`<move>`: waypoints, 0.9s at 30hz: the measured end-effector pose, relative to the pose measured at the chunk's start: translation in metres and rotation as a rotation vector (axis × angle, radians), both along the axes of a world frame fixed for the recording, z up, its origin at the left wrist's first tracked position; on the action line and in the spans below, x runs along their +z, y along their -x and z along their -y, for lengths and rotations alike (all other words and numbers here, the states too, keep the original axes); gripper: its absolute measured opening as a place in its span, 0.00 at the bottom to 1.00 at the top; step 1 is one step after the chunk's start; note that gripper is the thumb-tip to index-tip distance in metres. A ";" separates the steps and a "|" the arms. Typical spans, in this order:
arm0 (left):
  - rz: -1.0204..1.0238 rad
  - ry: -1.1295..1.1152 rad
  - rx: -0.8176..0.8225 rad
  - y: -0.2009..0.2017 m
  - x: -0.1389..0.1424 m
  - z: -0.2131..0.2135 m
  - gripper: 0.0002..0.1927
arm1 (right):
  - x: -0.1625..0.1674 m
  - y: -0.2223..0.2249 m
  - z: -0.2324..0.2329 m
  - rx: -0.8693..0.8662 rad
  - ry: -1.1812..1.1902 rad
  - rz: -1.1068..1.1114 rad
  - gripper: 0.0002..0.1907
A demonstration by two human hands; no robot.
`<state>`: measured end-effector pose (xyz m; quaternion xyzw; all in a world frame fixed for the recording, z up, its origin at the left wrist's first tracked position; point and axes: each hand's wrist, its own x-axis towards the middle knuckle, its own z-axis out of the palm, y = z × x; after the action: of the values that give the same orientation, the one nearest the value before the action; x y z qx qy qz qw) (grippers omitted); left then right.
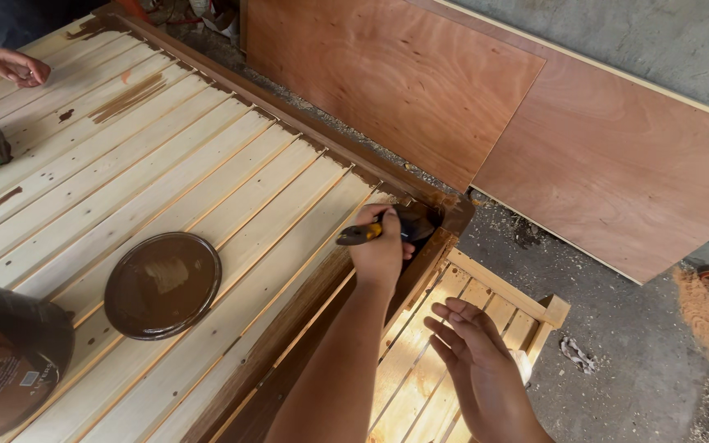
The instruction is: The person applies dark wood stain to the frame of a slatted wooden surface using a foam brush. They repeatedly dip the brush into a can of stain and spread it along the edges, occasionally using the lid as a small reservoir.
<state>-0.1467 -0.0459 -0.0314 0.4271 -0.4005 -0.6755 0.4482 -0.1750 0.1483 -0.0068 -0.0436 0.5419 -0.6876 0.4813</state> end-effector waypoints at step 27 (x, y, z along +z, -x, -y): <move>0.369 0.225 -0.131 -0.236 0.002 -0.091 0.05 | 0.019 -0.159 -0.045 0.134 0.096 -0.003 0.18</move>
<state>0.0890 0.0453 -0.0293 0.4640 -0.5754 -0.5646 0.3672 -0.0159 0.1937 0.0122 -0.1039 0.5048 -0.6790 0.5228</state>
